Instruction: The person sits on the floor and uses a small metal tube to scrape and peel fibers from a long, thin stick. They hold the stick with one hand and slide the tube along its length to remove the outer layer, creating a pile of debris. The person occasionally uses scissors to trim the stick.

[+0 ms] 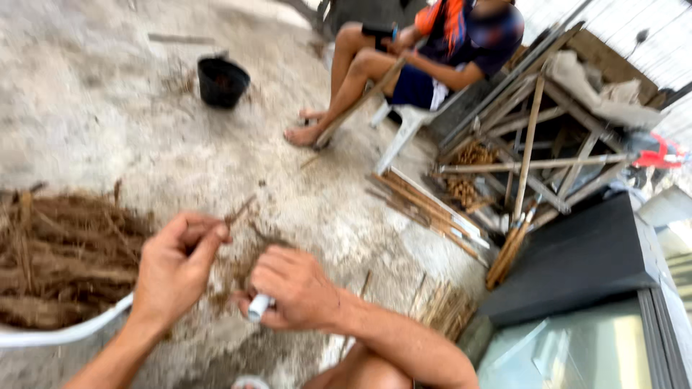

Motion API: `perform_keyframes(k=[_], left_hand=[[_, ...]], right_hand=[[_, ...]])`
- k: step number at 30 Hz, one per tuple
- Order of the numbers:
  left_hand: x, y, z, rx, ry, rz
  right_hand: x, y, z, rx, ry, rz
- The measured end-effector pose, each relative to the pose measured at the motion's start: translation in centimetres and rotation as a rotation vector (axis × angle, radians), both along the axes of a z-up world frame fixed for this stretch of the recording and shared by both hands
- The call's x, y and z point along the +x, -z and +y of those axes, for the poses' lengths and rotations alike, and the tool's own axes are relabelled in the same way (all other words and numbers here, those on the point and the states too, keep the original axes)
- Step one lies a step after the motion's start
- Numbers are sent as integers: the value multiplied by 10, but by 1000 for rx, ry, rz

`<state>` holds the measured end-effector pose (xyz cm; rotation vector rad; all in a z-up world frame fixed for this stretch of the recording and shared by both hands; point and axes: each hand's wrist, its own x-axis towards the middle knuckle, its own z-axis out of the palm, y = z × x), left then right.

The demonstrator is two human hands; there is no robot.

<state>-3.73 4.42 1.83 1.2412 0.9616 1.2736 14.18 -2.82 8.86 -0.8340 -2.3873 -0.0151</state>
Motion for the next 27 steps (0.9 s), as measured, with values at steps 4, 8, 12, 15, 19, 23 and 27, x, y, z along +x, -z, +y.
perform_keyframes(k=[4, 8, 12, 15, 19, 23, 27], left_hand=[[-4, -9, -7, -31, -21, -133], [-8, -17, -5, -92, 11, -170], [-9, -14, -4, -58, 0, -220], [-9, -13, -6, -48, 14, -266], [-10, -12, -6, -55, 35, -321], [-11, -12, -5, -78, 10, -298], [-9, -10, -2, 24, 80, -391]], right_hand=[[3, 1, 1, -76, -20, 56], [6, 8, 8, -156, -17, 46], [11, 15, 8, -212, -30, 78], [13, 17, 7, -271, -43, 122], [14, 16, 6, -406, -23, 202], [20, 23, 7, -499, -5, 253], [32, 36, 18, -572, -75, 346]])
